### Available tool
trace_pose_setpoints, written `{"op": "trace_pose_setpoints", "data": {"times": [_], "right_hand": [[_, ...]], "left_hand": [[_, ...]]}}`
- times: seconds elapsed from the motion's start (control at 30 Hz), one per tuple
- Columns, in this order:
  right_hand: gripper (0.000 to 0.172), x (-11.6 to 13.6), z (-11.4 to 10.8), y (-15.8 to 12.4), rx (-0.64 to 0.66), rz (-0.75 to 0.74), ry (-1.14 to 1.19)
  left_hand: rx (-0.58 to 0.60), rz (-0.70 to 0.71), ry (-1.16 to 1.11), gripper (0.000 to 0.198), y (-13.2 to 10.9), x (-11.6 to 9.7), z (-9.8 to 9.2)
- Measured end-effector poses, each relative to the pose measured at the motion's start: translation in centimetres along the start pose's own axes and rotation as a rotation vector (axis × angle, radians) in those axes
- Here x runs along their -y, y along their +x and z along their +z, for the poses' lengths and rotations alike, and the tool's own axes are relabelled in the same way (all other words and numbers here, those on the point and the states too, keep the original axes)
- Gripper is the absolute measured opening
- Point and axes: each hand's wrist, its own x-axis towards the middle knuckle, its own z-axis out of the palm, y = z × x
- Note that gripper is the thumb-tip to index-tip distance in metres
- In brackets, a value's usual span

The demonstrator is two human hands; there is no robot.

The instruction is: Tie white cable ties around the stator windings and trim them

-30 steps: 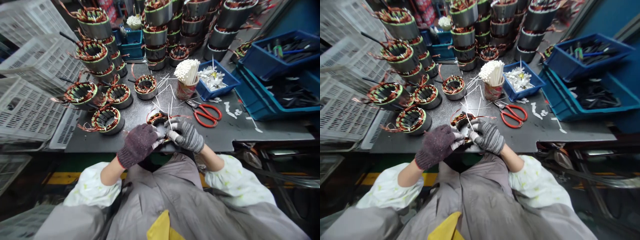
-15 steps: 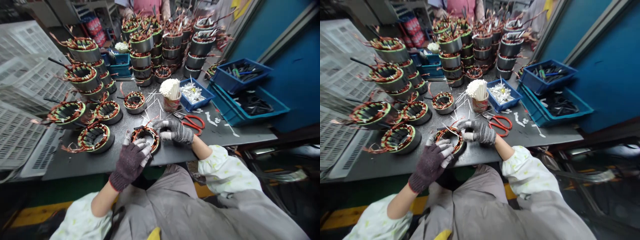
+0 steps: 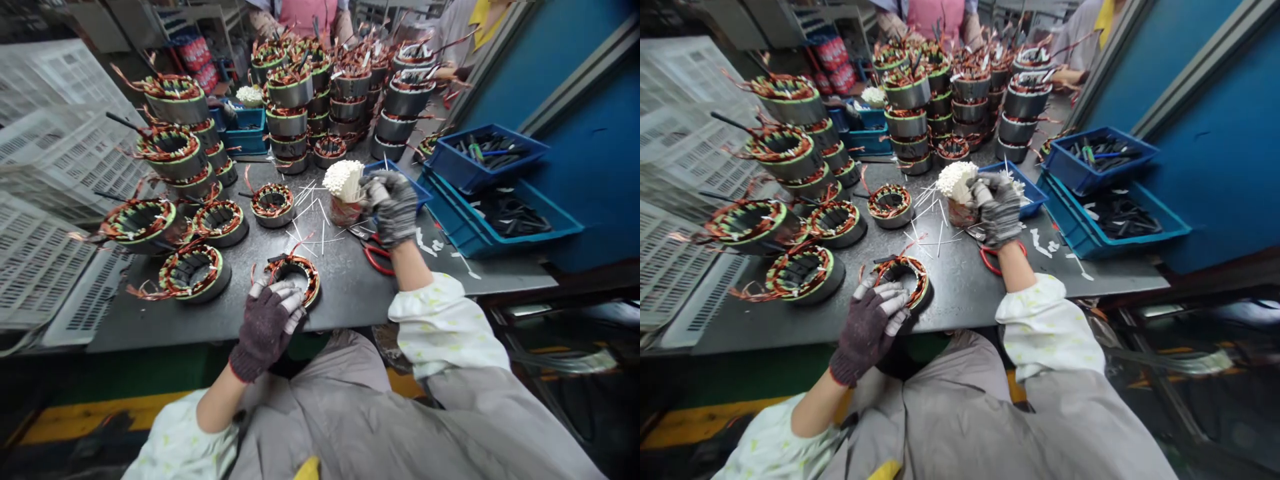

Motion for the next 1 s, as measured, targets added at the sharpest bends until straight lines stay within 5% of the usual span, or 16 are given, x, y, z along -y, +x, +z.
{"op": "trace_pose_setpoints", "data": {"times": [0.1,0.27,0.4,0.53,0.67,0.8,0.87,1.0], "right_hand": [[0.019,2.0,-0.9,-5.5,-0.104,-0.036,0.122],[0.009,3.7,-2.4,-17.1,0.436,-0.088,0.057],[0.01,3.0,-3.7,-22.2,0.566,-0.085,0.049],[0.014,2.1,-2.9,-22.3,0.59,-0.088,0.009],[0.017,1.1,0.3,-19.9,0.505,-0.121,0.049],[0.015,0.8,2.3,-18.7,0.298,0.112,0.113],[0.017,1.0,2.3,-19.0,0.333,0.19,0.097],[0.017,1.0,1.6,-20.3,0.491,0.015,0.036]], "left_hand": [[0.013,-0.044,-0.003,0.025,0.5,0.3,0.4],[0.034,-0.06,0.014,0.024,0.9,0.4,0.8],[0.053,-0.126,-0.051,0.023,0.9,0.1,0.7],[0.066,-0.218,-0.076,0.016,1.0,-0.2,0.7],[-0.004,-0.263,-0.108,0.013,1.1,-0.8,1.0],[-0.133,-0.486,-0.105,0.028,0.8,-1.6,1.9],[-0.151,-0.544,-0.038,0.045,0.7,-1.8,2.3],[-0.106,-0.458,0.064,0.052,0.8,-2.0,2.5]]}}
